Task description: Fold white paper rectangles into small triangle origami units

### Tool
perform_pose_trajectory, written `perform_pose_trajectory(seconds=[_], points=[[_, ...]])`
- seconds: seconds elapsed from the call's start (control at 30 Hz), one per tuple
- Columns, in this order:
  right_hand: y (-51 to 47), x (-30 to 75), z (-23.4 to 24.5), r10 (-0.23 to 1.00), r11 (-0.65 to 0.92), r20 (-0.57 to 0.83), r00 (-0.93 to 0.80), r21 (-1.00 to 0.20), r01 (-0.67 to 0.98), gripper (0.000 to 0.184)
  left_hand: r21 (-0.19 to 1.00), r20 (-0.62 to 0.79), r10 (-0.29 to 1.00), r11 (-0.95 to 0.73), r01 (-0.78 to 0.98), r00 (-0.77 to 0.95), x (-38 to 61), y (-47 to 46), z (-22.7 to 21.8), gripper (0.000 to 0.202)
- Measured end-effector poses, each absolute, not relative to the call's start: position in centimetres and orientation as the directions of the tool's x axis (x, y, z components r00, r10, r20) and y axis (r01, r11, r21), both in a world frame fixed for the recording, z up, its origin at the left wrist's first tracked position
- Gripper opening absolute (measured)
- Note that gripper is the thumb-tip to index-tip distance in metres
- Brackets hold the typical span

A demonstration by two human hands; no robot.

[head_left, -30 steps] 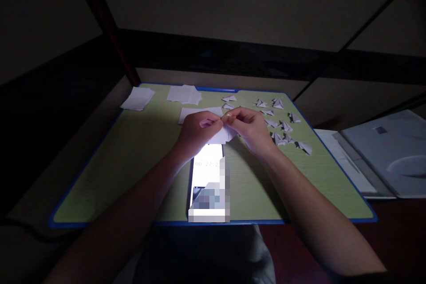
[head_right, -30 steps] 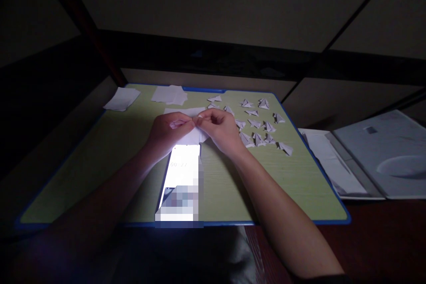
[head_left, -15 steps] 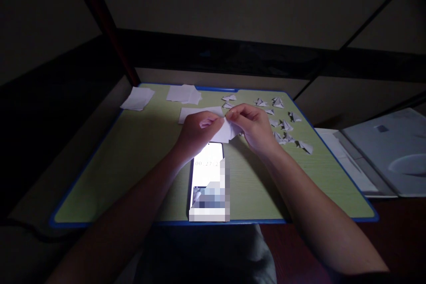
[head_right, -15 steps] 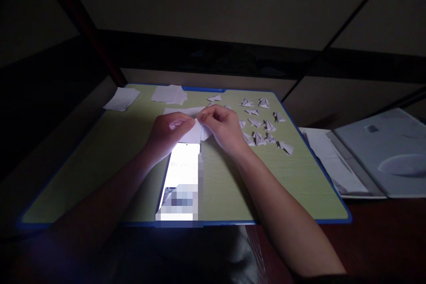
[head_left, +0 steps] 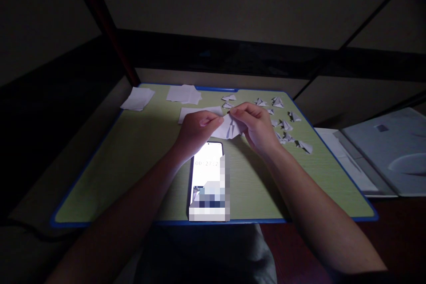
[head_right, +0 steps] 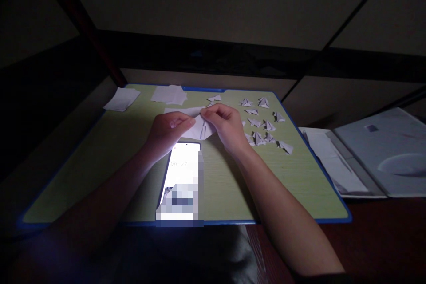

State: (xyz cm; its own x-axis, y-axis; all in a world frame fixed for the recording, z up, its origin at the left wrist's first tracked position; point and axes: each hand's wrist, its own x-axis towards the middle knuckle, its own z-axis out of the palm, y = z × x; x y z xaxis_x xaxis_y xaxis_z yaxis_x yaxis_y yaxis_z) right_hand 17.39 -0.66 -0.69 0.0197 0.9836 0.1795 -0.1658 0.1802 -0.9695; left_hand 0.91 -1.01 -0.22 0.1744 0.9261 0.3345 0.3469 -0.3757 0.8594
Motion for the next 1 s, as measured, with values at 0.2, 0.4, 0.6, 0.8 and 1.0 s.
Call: perform_pose_trajectory(seconds=[0.2,0.4,0.6,0.8,1.0], points=[[-0.6,17.4,-0.7,0.981,0.194,0.188,0.051,-0.969,-0.153,0.015,0.846,0.334,0.923,-0.383,0.371,0.19,0.9,-0.9,-0.3,0.022],[-0.5,17.5,-0.8,0.977,0.211,0.204,0.06,-0.967,-0.141,0.015,0.852,0.324,0.928,-0.372,0.369,0.186,0.9,-0.8,-0.4,0.02],[-0.2,17.9,-1.0,0.978,0.204,0.196,0.072,-0.968,-0.143,0.018,0.929,0.224,0.95,-0.276,0.246,0.219,0.9,-0.6,-1.1,0.026],[0.2,18.3,-1.0,0.994,0.111,0.112,0.003,-0.978,-0.176,0.023,0.937,0.194,0.967,-0.233,0.261,0.164,0.7,-0.5,-0.8,0.023],[0.0,18.4,-0.9,0.989,0.113,0.124,-0.085,-0.986,-0.126,0.019,0.945,0.189,0.968,-0.224,0.236,0.162,0.6,-0.6,-0.6,0.026]])
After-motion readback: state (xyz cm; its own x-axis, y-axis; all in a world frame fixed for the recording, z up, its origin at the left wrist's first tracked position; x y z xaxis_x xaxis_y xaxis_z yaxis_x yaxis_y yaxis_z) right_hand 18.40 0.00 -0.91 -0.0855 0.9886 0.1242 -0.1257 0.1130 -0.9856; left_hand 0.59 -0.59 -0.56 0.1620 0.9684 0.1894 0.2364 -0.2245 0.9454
